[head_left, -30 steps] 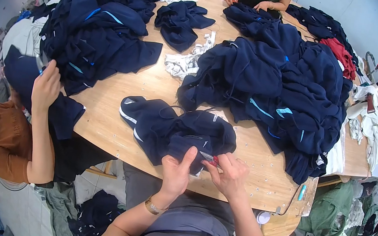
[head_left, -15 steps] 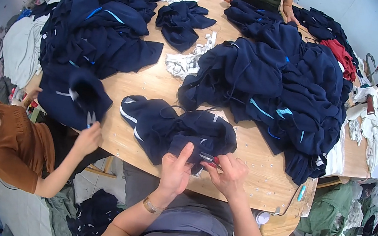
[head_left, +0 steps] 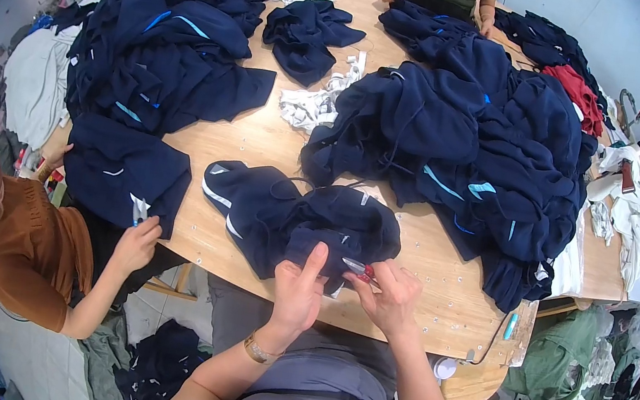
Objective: Trimming excess threads and inspecting dark blue garments at a production table in a textile workshop.
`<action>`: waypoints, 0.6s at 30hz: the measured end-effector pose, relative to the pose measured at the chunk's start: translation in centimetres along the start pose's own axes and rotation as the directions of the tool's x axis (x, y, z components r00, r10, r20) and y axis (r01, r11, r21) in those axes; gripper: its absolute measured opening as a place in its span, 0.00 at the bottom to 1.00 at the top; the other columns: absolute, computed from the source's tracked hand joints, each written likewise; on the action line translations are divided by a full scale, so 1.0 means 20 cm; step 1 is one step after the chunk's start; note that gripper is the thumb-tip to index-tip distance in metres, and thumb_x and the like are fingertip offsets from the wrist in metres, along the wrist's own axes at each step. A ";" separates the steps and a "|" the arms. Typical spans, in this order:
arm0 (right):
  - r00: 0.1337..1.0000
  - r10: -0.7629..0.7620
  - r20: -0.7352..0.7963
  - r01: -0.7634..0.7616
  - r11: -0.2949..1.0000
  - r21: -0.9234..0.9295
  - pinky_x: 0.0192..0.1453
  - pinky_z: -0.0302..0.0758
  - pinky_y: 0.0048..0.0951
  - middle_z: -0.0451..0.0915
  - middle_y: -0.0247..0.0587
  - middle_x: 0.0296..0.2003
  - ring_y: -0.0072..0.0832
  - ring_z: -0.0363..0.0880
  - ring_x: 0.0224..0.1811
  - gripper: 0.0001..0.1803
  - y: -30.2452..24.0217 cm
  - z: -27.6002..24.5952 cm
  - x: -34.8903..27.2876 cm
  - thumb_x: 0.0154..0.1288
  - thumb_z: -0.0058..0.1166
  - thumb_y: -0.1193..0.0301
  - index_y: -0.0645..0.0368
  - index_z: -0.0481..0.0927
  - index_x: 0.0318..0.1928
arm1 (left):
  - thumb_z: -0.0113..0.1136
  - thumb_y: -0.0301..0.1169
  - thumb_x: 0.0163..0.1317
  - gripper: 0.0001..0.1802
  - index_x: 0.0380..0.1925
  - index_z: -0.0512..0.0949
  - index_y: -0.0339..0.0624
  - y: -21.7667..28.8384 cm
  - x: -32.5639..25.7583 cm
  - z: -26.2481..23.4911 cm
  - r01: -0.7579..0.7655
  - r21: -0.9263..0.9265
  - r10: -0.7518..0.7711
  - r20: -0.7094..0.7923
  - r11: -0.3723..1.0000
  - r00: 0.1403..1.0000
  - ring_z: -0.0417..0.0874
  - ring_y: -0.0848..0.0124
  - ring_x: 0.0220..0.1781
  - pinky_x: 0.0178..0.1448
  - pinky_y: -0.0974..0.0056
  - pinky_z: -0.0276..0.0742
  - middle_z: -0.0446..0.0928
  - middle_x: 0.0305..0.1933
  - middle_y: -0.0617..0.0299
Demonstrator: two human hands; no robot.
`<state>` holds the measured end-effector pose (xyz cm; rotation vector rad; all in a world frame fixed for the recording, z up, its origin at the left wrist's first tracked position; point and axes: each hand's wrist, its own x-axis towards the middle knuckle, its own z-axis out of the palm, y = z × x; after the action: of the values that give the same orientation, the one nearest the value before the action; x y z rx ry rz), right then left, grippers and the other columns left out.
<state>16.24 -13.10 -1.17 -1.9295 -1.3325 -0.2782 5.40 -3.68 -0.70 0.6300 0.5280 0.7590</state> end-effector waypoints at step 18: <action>0.836 0.531 0.137 -0.495 0.624 0.605 0.18 0.59 0.17 0.65 0.30 0.14 0.14 0.61 0.15 0.11 -0.15 0.08 0.06 0.53 0.62 0.73 0.62 0.70 0.27 | 0.44 0.34 0.69 0.14 0.34 0.75 0.35 -0.06 -0.04 0.04 -0.128 0.043 0.126 0.056 0.991 0.990 0.78 0.75 0.36 0.44 0.70 0.73 0.77 0.34 0.61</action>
<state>13.78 -10.72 -0.28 -1.6044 -0.6404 0.3664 5.90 -5.13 -0.77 0.7301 0.4606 0.8494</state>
